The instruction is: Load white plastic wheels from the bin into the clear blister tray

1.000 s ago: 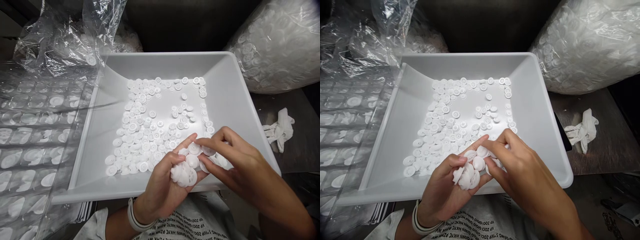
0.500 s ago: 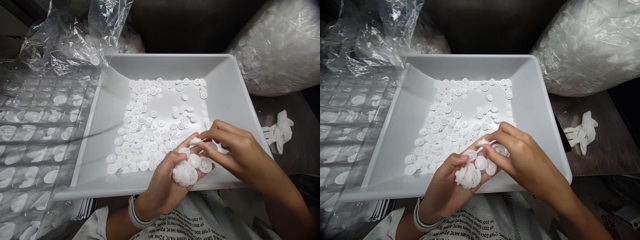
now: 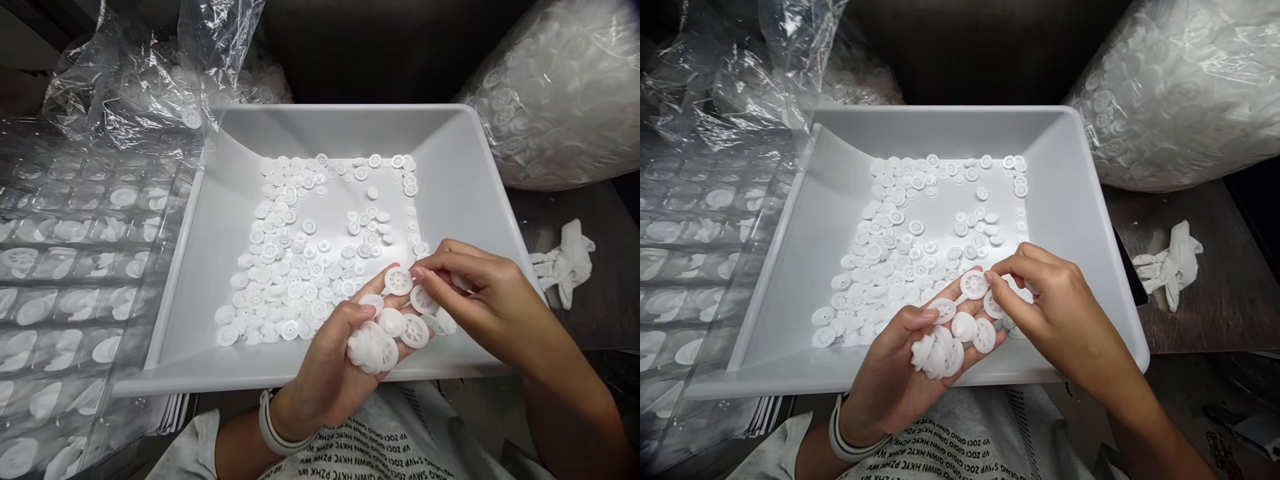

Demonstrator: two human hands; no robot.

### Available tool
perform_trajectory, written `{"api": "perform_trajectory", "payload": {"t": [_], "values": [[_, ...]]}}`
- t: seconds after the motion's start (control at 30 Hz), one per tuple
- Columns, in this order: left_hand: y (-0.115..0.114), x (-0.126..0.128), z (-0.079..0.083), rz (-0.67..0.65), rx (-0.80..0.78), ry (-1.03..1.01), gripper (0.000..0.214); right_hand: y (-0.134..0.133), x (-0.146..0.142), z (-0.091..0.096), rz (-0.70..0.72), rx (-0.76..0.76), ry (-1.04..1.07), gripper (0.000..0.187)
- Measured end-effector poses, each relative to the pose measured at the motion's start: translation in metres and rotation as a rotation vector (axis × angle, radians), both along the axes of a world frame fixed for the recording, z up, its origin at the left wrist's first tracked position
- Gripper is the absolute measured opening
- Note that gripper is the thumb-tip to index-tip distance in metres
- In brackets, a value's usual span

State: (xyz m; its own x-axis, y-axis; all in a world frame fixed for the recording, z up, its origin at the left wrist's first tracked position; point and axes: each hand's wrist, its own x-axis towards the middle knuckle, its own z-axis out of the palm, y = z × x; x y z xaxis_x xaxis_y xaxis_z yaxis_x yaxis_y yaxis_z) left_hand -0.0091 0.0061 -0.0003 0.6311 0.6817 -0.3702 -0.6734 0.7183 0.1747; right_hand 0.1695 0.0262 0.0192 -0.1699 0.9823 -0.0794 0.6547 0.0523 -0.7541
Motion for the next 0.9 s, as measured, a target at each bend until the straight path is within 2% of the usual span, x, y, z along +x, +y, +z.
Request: {"api": "perform_trajectory", "payload": {"t": [0.13,0.27,0.43,0.57,0.77,0.9], "values": [[0.001,0.000,0.001,-0.005,-0.056,0.009,0.050,-0.006,0.004,0.001,-0.034,0.061,-0.036,0.009],[0.000,0.001,0.002,-0.004,-0.098,0.034,0.053,-0.014,0.006,-0.001,-0.027,0.049,0.001,0.014],[0.000,0.000,0.003,-0.020,-0.073,-0.001,0.051,-0.015,0.003,-0.003,-0.024,0.001,-0.003,0.016],[-0.003,-0.002,-0.001,-0.042,-0.064,-0.031,0.052,-0.011,-0.002,-0.005,-0.049,-0.080,0.110,0.007],[-0.002,-0.004,-0.006,-0.069,-0.054,-0.063,0.046,-0.005,-0.009,-0.007,-0.029,-0.196,0.261,0.016],[0.002,-0.008,-0.008,-0.139,-0.120,-0.120,0.044,-0.007,-0.018,-0.002,-0.146,-0.184,0.258,0.024]]}}
